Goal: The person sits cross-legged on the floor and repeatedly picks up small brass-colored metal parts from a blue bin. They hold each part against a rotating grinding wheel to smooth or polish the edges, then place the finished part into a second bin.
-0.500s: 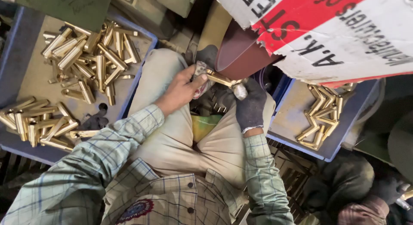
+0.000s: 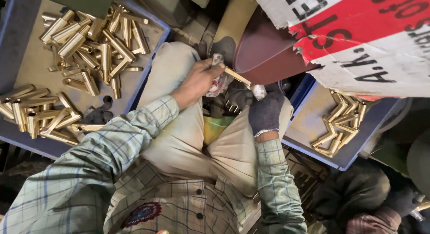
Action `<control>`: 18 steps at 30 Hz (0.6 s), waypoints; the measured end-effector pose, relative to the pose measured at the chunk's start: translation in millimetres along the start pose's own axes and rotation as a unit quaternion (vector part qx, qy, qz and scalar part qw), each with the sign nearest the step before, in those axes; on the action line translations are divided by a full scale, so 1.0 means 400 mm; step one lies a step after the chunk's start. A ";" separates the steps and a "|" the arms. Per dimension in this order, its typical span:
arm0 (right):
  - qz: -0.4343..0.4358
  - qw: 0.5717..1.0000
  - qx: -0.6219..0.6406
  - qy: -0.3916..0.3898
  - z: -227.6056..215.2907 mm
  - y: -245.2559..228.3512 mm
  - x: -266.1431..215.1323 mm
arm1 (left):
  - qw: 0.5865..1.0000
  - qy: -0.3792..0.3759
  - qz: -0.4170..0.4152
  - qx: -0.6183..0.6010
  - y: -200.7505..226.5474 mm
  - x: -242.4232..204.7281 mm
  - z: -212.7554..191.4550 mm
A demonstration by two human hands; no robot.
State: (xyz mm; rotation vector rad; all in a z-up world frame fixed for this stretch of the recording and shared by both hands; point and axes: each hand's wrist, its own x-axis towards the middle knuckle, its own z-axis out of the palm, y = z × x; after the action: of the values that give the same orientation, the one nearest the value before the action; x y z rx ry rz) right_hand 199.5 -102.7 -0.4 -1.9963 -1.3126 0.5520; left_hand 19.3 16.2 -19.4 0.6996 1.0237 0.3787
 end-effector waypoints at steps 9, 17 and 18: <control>0.226 0.947 0.222 -0.047 0.010 -0.034 0.037 | 0.989 0.026 0.107 0.098 -0.051 0.067 -0.020; 0.142 0.955 0.260 0.011 -0.010 -0.085 -0.003 | 0.991 -0.041 0.125 0.022 -0.040 0.005 -0.014; 0.129 0.954 0.271 0.008 -0.012 -0.092 -0.007 | 0.989 -0.045 0.138 0.035 -0.034 -0.008 -0.015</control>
State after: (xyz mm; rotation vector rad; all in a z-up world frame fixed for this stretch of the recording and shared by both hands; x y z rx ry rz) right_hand 178.4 -97.2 29.6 -1.7021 -0.7748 0.9072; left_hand 12.1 6.6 -28.7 0.9167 0.8594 0.5481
